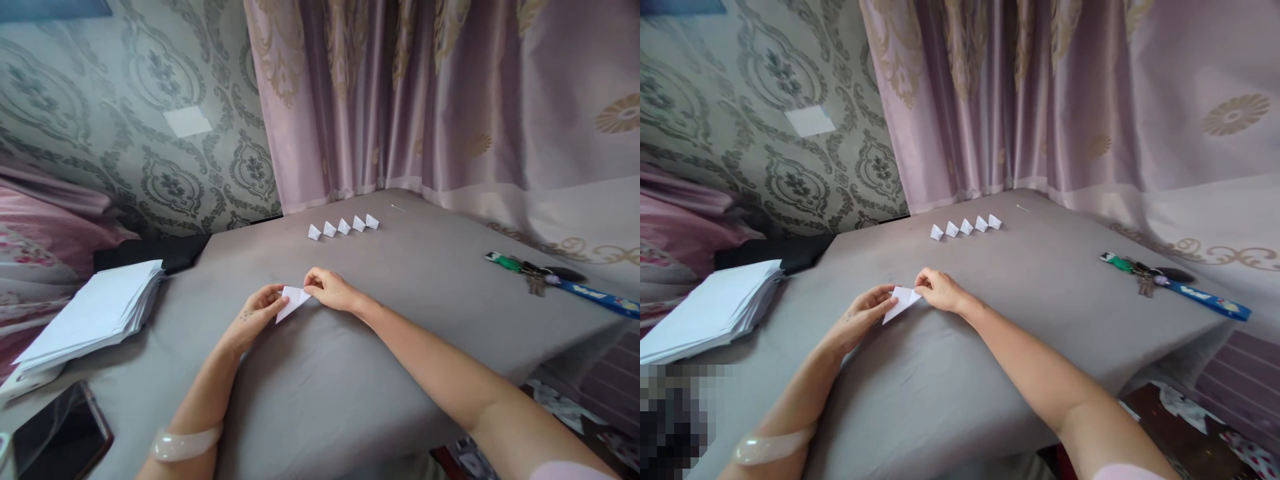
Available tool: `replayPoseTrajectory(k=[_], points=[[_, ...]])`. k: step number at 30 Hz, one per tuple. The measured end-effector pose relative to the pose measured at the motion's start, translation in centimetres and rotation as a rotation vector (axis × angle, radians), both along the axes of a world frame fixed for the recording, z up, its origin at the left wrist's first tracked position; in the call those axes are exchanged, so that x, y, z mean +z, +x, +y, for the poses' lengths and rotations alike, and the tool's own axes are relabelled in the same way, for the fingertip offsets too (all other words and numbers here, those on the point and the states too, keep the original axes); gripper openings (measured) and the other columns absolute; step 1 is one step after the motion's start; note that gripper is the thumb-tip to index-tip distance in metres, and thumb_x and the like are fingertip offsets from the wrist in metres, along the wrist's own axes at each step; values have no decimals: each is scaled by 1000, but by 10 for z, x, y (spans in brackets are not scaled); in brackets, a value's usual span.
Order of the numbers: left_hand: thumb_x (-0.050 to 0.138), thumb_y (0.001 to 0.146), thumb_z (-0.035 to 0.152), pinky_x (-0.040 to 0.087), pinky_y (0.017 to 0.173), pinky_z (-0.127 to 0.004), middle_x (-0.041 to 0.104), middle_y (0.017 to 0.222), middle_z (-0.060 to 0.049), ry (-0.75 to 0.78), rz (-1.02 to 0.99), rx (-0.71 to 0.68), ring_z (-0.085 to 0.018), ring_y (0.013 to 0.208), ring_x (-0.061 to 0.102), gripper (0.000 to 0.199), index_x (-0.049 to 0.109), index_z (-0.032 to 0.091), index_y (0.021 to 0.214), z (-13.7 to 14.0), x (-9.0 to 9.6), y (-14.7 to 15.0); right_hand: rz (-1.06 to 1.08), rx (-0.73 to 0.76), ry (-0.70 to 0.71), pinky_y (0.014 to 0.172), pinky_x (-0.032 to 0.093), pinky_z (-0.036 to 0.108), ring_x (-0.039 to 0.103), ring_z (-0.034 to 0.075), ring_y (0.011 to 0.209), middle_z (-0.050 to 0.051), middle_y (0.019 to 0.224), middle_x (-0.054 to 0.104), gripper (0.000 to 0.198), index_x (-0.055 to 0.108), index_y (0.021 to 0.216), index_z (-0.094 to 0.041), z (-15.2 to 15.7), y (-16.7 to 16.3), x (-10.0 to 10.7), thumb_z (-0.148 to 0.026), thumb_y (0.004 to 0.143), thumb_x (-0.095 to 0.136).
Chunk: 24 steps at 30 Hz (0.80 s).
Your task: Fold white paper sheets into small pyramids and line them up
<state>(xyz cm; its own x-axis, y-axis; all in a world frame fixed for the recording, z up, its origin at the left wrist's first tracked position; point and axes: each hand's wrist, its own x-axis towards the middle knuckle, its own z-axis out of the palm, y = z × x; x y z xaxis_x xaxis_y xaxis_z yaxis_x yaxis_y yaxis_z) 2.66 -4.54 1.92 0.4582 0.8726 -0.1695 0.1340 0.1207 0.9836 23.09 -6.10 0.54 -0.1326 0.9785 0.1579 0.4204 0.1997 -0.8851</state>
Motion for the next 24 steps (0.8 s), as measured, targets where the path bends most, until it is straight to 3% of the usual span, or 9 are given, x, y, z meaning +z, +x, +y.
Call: replayPoseTrajectory(k=[4,6,9,12,15,18,24], points=[[76,66,46,42,58,-23,67,81,-3,-57,33,-39,-13,65,58,43,64,16,94,-2,0,2,67,55,-4,62,41,23,54,10,65,-3,71,60,6,58,82,-20,-1,1,2,-22,78,60],[78,64,44,41,56,-22,65,74,-2,-64,-6,15,-11,60,56,39,64,15,85,-2,0,4,236,40,-46,59,41,22,53,9,61,-2,72,62,12,58,84,-19,1,2,4,-28,78,63],[80,61,40,42,58,-21,62,72,0,-34,-150,131,-9,62,55,36,60,15,77,0,-2,8,526,-99,-185,45,34,21,48,7,51,4,82,67,31,61,90,-17,5,3,7,-48,84,58],[82,60,39,42,58,-20,59,72,2,-86,-260,188,-7,62,54,37,58,16,76,1,-5,13,621,-120,-270,46,35,21,54,8,58,10,96,70,40,65,91,-16,6,1,8,-55,85,56],[83,59,39,43,58,-20,59,72,2,-128,-297,194,-7,62,55,39,57,16,76,0,-6,16,572,-68,-237,48,36,20,52,8,61,7,94,69,39,69,90,-16,2,-5,8,-53,80,63],[84,58,37,44,59,-20,60,72,2,-162,-334,197,-7,63,56,39,57,15,75,-2,-6,17,566,-28,-158,49,35,21,48,7,59,1,78,66,36,72,90,-17,-1,-13,7,-49,73,70],[85,58,33,47,61,-20,62,72,0,-176,-359,184,-8,65,58,35,60,13,71,0,-9,16,617,-74,-96,50,31,23,45,8,56,-2,67,60,36,73,88,-18,-3,-20,8,-47,68,73]])
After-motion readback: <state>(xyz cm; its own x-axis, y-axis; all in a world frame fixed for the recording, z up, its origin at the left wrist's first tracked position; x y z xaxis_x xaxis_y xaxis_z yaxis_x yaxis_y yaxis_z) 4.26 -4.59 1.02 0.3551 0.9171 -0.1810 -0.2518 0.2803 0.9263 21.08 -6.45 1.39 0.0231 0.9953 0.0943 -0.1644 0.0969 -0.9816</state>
